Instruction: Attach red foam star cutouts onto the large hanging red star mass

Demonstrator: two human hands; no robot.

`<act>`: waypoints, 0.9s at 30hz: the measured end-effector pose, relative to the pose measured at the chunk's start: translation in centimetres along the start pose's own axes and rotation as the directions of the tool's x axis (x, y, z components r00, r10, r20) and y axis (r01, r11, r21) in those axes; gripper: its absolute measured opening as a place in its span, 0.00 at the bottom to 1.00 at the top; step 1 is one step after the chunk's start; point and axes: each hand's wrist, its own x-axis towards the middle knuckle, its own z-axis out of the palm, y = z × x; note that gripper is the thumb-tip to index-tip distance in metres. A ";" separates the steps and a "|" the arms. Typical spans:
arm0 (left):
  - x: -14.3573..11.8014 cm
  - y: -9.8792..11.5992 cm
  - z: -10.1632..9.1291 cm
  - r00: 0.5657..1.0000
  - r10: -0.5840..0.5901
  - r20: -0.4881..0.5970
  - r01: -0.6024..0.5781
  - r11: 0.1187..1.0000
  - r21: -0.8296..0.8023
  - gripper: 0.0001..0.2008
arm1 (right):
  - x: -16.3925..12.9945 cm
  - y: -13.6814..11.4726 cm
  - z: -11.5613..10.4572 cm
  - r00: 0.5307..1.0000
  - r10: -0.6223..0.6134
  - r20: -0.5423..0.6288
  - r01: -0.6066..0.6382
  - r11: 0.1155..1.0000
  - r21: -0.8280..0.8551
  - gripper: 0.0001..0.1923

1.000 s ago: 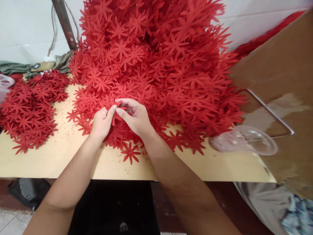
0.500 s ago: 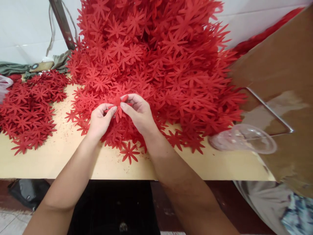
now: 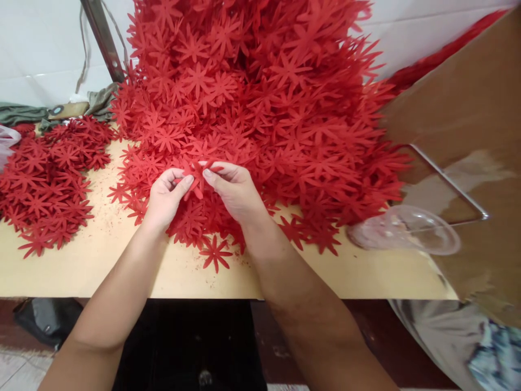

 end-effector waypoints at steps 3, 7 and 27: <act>0.3 -0.1 -0.2 0.999 0.028 -0.037 -0.028 1.000 -0.003 0.16 | 0.3 0.3 -0.5 0.997 -0.012 -0.081 0.009 0.999 -0.034 0.13; 0.9 -0.2 -0.8 0.992 0.060 -0.113 -0.067 0.996 -0.064 0.15 | 1.1 0.7 -2.1 0.965 -0.062 -0.257 0.055 0.998 -0.036 0.13; 0.7 -0.2 -0.4 0.997 -0.015 -0.081 0.008 0.996 -0.087 0.14 | 0.1 0.7 0.0 0.978 -0.136 -0.158 0.094 0.965 -0.246 0.10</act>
